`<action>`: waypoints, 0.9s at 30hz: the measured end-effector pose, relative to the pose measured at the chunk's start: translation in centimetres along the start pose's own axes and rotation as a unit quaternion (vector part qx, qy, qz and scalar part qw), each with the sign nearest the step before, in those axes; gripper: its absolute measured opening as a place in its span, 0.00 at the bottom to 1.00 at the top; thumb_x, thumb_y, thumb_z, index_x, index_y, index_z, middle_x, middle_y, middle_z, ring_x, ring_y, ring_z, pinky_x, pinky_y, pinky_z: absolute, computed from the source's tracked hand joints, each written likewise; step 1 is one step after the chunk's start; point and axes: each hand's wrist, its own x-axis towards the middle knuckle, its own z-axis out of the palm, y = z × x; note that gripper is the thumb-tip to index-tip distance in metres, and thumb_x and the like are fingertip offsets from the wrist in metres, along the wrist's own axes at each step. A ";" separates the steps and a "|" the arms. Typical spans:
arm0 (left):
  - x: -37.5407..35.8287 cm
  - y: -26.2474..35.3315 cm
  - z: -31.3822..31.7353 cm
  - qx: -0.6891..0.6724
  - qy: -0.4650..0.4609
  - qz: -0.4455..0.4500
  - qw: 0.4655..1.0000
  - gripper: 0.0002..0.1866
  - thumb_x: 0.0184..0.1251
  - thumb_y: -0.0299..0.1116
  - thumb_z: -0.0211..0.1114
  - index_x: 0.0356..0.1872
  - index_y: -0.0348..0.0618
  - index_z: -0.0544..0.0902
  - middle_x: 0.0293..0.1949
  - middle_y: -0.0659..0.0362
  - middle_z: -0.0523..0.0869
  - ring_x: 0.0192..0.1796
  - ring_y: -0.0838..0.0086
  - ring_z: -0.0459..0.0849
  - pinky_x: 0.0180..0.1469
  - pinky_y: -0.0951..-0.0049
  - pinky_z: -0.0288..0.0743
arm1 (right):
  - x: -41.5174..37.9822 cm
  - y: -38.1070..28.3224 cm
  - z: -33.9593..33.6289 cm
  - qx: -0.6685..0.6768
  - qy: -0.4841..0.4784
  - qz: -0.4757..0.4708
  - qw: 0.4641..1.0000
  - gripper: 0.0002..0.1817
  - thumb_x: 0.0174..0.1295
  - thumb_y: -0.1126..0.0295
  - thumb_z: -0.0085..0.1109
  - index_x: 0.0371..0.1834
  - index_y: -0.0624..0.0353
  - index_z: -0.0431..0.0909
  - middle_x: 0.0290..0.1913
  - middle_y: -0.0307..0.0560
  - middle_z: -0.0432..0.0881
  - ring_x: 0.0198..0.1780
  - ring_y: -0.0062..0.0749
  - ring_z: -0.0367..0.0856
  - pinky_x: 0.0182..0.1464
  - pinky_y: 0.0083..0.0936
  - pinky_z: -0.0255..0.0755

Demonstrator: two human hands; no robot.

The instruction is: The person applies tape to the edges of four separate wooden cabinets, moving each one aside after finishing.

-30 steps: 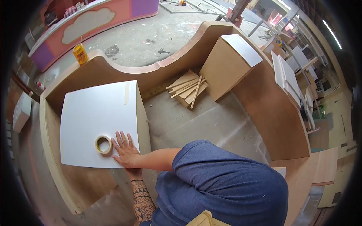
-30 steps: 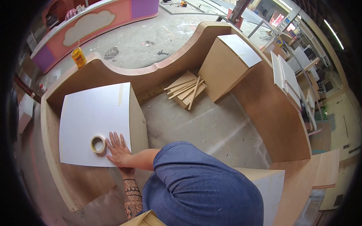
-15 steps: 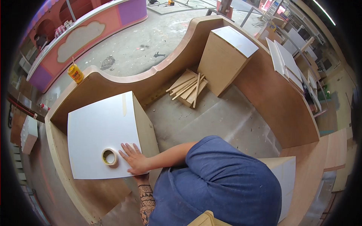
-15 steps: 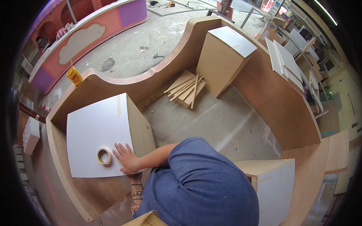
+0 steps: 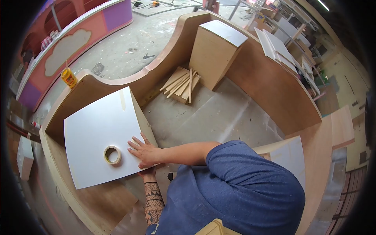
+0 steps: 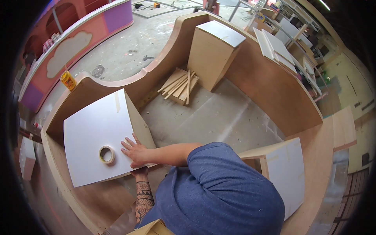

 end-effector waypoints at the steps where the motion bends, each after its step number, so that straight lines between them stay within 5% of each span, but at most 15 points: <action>1: 1.9 0.2 -2.9 -0.035 -0.006 -0.007 0.999 0.40 0.84 0.62 0.39 0.90 0.55 0.56 0.87 0.53 0.63 0.88 0.55 0.60 0.88 0.45 0.52 | 0.0 -0.1 -0.1 -0.007 -0.003 0.003 1.000 0.61 0.55 0.38 0.76 0.90 0.52 0.61 0.93 0.54 0.49 0.94 0.56 0.36 0.86 0.75 0.15; 8: 0.5 -0.1 0.5 0.041 0.048 0.007 0.998 0.42 0.83 0.64 0.39 0.89 0.51 0.61 0.87 0.51 0.65 0.87 0.54 0.62 0.87 0.44 0.57 | -1.0 0.4 1.7 0.007 0.040 0.023 0.999 0.58 0.59 0.35 0.72 0.90 0.49 0.62 0.93 0.53 0.50 0.94 0.56 0.36 0.86 0.74 0.15; 11: 0.7 0.1 0.1 0.080 0.031 -0.003 0.996 0.42 0.82 0.65 0.40 0.88 0.51 0.63 0.86 0.51 0.66 0.87 0.53 0.62 0.87 0.43 0.57 | -3.2 2.2 3.0 0.022 0.102 -0.014 0.994 0.49 0.74 0.34 0.56 0.91 0.49 0.60 0.93 0.57 0.47 0.94 0.57 0.37 0.87 0.72 0.17; 15: 0.8 0.7 -0.7 0.106 0.030 0.009 0.994 0.43 0.81 0.66 0.40 0.87 0.51 0.65 0.86 0.51 0.67 0.87 0.53 0.63 0.87 0.42 0.58 | -7.0 8.4 4.7 0.059 0.153 0.019 0.986 0.43 0.82 0.38 0.48 0.91 0.49 0.57 0.93 0.61 0.46 0.93 0.60 0.40 0.87 0.74 0.28; 20: -0.4 1.4 -2.4 0.030 0.060 0.035 0.997 0.44 0.78 0.69 0.42 0.83 0.50 0.72 0.84 0.52 0.70 0.86 0.53 0.65 0.86 0.40 0.59 | -18.1 21.8 6.1 0.143 0.166 0.188 0.957 0.41 0.79 0.48 0.59 0.89 0.53 0.60 0.88 0.61 0.61 0.89 0.57 0.57 0.87 0.55 0.52; 21: -3.1 -0.6 2.9 0.041 0.153 0.044 0.986 0.40 0.83 0.63 0.44 0.83 0.47 0.72 0.83 0.52 0.72 0.85 0.53 0.67 0.88 0.46 0.56 | -20.8 25.0 9.2 0.154 0.205 0.229 0.939 0.40 0.78 0.49 0.60 0.87 0.55 0.62 0.85 0.62 0.66 0.86 0.56 0.62 0.84 0.54 0.59; 22: -2.2 0.4 -0.4 0.032 0.156 0.065 0.985 0.46 0.76 0.72 0.42 0.80 0.47 0.75 0.80 0.50 0.75 0.82 0.50 0.70 0.84 0.39 0.61 | -23.9 28.0 11.3 0.173 0.168 0.294 0.925 0.40 0.78 0.49 0.61 0.87 0.57 0.63 0.84 0.63 0.67 0.84 0.59 0.66 0.83 0.52 0.62; 24: -3.5 -0.1 -0.8 0.011 0.164 0.108 0.981 0.47 0.80 0.74 0.35 0.81 0.48 0.74 0.79 0.49 0.76 0.81 0.50 0.71 0.83 0.41 0.63 | -30.5 32.5 11.4 0.285 0.002 0.457 0.843 0.40 0.81 0.46 0.55 0.85 0.63 0.65 0.83 0.67 0.69 0.82 0.63 0.69 0.82 0.50 0.64; 25: -4.6 -1.4 2.3 0.034 0.276 0.151 0.949 0.51 0.80 0.80 0.30 0.82 0.48 0.72 0.80 0.50 0.75 0.79 0.50 0.74 0.81 0.44 0.67 | -34.3 34.9 15.4 0.274 -0.003 0.516 0.812 0.41 0.82 0.43 0.51 0.84 0.67 0.65 0.82 0.69 0.70 0.83 0.62 0.68 0.84 0.49 0.63; 26: -4.2 -0.5 -1.7 0.037 0.322 0.206 0.923 0.56 0.75 0.86 0.27 0.82 0.48 0.70 0.78 0.51 0.77 0.75 0.51 0.77 0.79 0.46 0.70 | -39.5 38.1 19.2 0.254 -0.050 0.456 0.851 0.43 0.83 0.40 0.48 0.84 0.70 0.65 0.82 0.72 0.70 0.83 0.63 0.67 0.85 0.49 0.61; 27: -4.5 -0.5 -2.8 0.126 0.368 0.252 0.886 0.53 0.78 0.83 0.33 0.82 0.49 0.70 0.75 0.51 0.80 0.73 0.55 0.79 0.77 0.49 0.73 | -42.9 40.8 23.8 0.261 -0.047 0.530 0.805 0.44 0.82 0.40 0.49 0.81 0.72 0.68 0.81 0.74 0.70 0.83 0.65 0.68 0.84 0.50 0.61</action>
